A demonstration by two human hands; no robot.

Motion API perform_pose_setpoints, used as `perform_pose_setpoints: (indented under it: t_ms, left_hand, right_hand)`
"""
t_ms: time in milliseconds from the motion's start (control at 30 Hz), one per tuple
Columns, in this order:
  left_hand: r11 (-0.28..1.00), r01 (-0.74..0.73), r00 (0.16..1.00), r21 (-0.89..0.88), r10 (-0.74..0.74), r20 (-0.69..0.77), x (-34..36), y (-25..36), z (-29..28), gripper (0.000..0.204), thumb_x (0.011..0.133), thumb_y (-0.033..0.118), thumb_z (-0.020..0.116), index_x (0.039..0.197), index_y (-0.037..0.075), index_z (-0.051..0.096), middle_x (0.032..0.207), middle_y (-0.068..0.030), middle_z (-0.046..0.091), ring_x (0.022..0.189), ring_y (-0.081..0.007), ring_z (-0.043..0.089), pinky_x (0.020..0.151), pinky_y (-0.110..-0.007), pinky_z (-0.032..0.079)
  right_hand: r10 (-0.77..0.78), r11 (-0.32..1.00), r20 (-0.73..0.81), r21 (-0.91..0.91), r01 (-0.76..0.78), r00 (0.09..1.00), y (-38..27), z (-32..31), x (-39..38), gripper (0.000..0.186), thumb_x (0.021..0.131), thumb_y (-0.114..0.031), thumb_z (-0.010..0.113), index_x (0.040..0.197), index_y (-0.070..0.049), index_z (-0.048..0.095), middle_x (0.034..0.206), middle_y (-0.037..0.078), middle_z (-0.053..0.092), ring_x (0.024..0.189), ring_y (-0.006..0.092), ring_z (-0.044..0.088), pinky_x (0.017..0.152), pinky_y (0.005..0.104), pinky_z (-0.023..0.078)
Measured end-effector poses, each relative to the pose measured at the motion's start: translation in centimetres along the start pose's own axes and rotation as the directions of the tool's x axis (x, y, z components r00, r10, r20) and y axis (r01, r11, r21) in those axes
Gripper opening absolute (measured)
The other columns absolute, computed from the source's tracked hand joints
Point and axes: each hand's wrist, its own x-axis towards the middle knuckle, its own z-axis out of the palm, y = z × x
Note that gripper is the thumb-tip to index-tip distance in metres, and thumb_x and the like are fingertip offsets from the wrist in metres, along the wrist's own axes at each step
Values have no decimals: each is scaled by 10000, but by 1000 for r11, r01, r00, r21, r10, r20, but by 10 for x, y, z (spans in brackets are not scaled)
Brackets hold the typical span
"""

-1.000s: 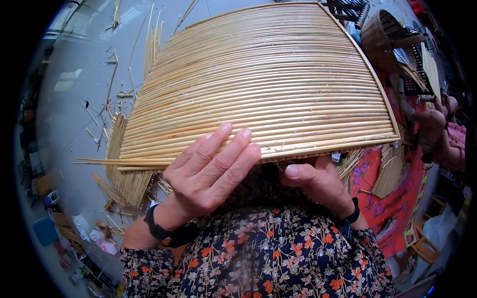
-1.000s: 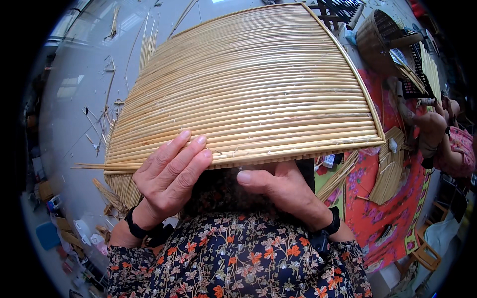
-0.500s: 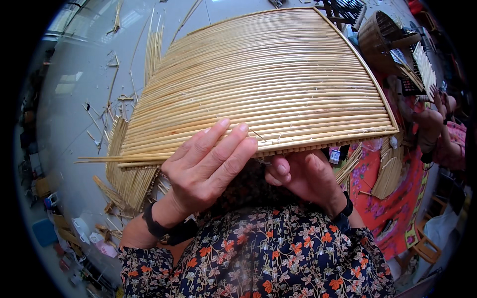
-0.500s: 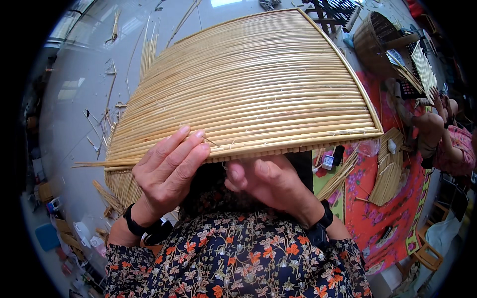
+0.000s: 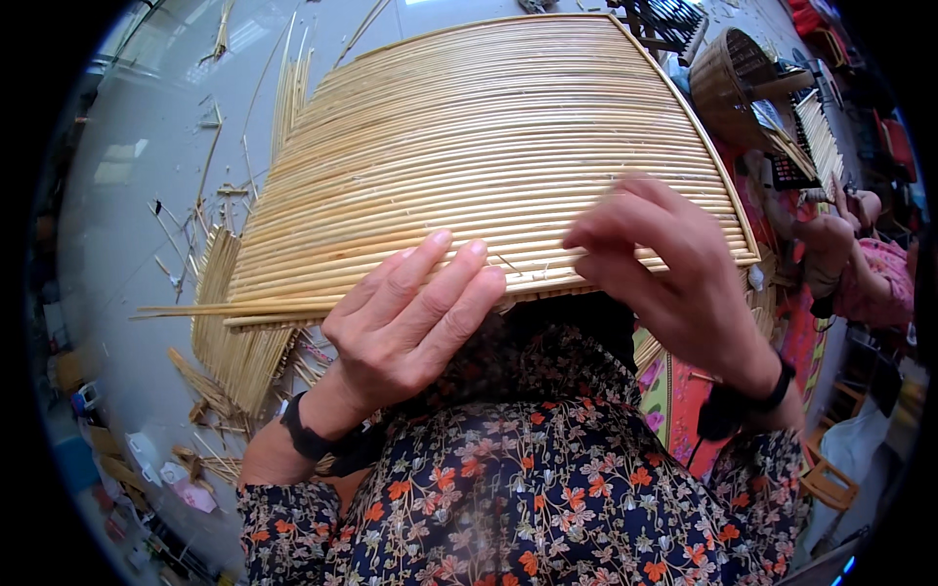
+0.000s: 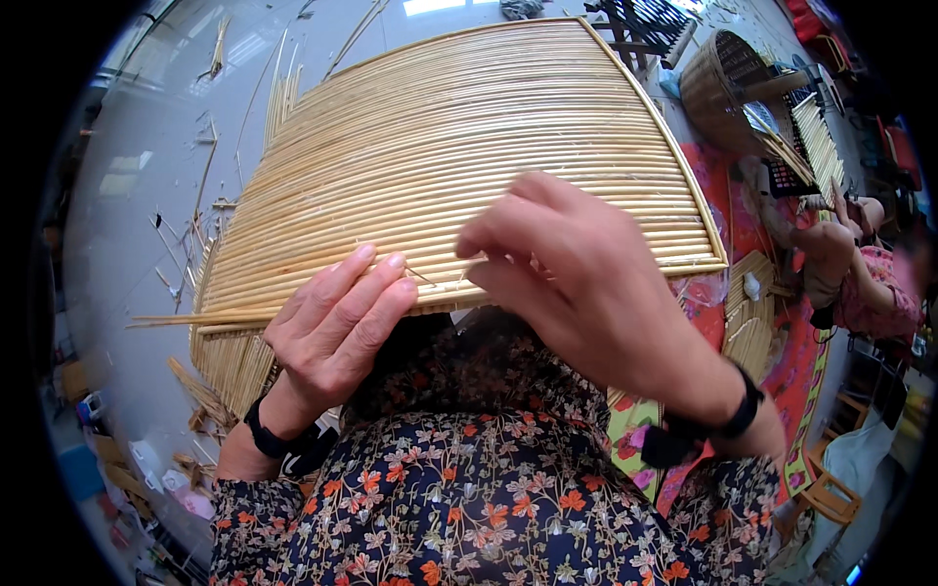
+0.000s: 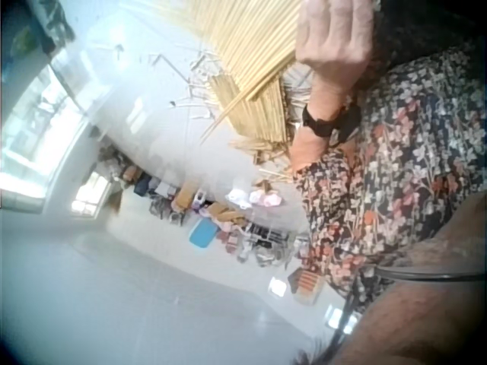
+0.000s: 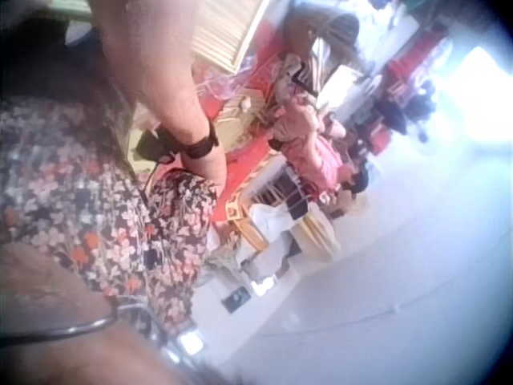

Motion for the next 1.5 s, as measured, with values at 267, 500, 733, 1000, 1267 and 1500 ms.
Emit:
perform_pose_setpoints:
  t_ms: [267, 500, 733, 1000, 1267, 1500]
  left_hand:
    - [1000, 29, 999, -7, -29, -21, -5, -2, 1, 268, 918, 76, 734, 1181, 76, 788, 1148, -91, 801, 1137, -289, 762, 883, -380, 618]
    - [1000, -9, 1000, -19, 9, -14, -3, -8, -3, 261, 932, 84, 735, 1188, 60, 782, 1140, -98, 800, 1137, -289, 763, 907, -380, 613]
    - [999, 4, 999, -36, -6, -48, -9, -6, 2, 269, 933, 110, 721, 1192, 65, 777, 1153, -99, 795, 1129, -283, 762, 896, -366, 615]
    - [999, -13, 997, -36, 10, -72, -3, -6, 4, 261, 912, 86, 735, 1168, 89, 785, 1125, -77, 801, 1102, -279, 768, 868, -351, 619]
    - [999, -11, 999, -46, 8, -49, -5, -5, 4, 270, 919, 98, 730, 1183, 93, 786, 1141, -77, 799, 1123, -280, 761, 883, -359, 621]
    - [999, 6, 999, -32, -8, -54, -7, -2, 5, 251, 917, 111, 755, 1164, 99, 796, 1144, -72, 805, 1142, -268, 756, 914, -363, 613]
  right_hand:
    - [26, 988, 365, 132, -80, 930, 5, 18, 47, 175, 923, -169, 722, 975, -7, 682, 921, 165, 694, 872, 352, 694, 769, 437, 543]
    - [-177, 978, 202, 149, 149, 963, 14, 31, 54, 200, 955, -191, 724, 933, -2, 663, 879, 175, 688, 839, 377, 683, 733, 450, 532]
    - [-16, 916, 296, 387, -105, 955, -50, -12, 142, 211, 1102, -235, 587, 1096, -32, 646, 810, 48, 674, 639, 104, 652, 528, 228, 525]
    - [18, 998, 364, 56, -42, 931, -59, -98, 196, 254, 1133, -230, 510, 1142, 14, 577, 890, 95, 708, 748, 178, 754, 597, 301, 628]
    - [-41, 999, 362, 25, 34, 931, -45, -89, 222, 194, 1083, -191, 573, 1078, 0, 608, 857, 75, 700, 703, 152, 731, 564, 283, 594]
    - [-5, 990, 366, 130, -46, 930, -11, -80, 196, 145, 1039, -156, 628, 1022, -12, 636, 827, 57, 694, 663, 129, 711, 535, 267, 566]
